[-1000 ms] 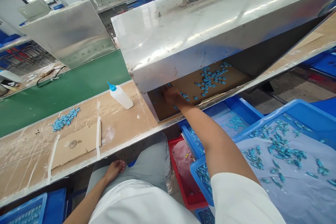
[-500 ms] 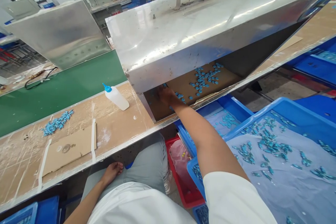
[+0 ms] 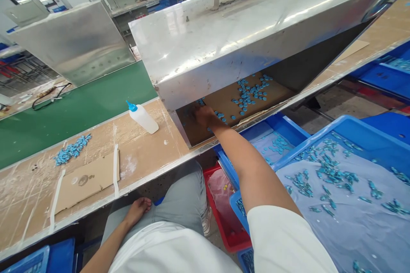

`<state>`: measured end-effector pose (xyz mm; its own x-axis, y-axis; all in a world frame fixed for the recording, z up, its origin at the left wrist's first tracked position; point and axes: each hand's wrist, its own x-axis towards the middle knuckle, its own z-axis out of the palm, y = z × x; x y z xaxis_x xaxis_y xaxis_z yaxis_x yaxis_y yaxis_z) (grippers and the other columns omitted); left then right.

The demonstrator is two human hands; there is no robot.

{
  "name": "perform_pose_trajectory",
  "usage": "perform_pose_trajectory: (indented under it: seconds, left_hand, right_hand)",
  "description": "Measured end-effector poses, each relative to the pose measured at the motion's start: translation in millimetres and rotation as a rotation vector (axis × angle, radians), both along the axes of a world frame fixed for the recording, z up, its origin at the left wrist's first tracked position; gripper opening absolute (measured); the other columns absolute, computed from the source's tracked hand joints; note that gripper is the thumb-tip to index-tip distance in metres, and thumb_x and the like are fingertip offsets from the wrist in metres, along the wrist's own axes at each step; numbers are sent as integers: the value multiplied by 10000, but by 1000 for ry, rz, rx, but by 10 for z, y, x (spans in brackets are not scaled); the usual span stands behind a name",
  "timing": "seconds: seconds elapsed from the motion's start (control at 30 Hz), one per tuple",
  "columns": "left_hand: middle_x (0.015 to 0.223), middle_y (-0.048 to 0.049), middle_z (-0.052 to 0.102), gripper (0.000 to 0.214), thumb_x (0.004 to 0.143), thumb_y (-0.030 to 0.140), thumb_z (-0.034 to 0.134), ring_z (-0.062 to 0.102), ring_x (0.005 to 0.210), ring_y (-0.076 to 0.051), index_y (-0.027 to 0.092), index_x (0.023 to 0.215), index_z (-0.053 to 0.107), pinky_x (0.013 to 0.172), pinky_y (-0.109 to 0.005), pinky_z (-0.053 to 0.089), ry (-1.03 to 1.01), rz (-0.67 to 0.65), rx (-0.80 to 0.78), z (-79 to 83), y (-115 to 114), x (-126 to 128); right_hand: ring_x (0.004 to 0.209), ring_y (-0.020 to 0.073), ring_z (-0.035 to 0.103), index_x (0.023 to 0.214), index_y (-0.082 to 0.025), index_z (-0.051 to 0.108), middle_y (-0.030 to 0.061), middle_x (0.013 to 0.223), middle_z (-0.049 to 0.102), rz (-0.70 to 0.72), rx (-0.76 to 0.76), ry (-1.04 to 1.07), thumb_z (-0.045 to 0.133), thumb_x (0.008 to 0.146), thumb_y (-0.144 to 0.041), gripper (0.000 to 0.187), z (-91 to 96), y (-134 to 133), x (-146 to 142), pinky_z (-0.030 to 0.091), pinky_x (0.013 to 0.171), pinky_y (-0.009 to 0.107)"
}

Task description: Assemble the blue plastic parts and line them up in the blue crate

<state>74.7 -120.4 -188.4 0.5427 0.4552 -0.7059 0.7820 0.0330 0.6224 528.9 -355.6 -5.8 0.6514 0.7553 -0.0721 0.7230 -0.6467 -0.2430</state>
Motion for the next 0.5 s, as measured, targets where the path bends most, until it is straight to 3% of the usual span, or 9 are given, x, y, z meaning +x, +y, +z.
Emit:
perform_pose_trajectory:
  seconds: [0.27,0.5]
  left_hand:
    - [780,-37,674,230,757,32,475,647,701,-165,198,787,632,684,-252,495,2,-14,8,-67,28,-44]
    - [784,-45,670,223,766,36,472,648,705,-170,199,780,624,684,-263,495,-2,-15,22,-65,14,-44]
  right_hand:
    - [1146,253,599,1222,-126,624,119,1244,610,-23,18,17,626,995,-432,381,-195,8,107,490,1025,485]
    - [1120,250,609,1133,-120,652,109,1158,640,-137,246,206,632,989,-444,355,-292,22,181,476,1031,489]
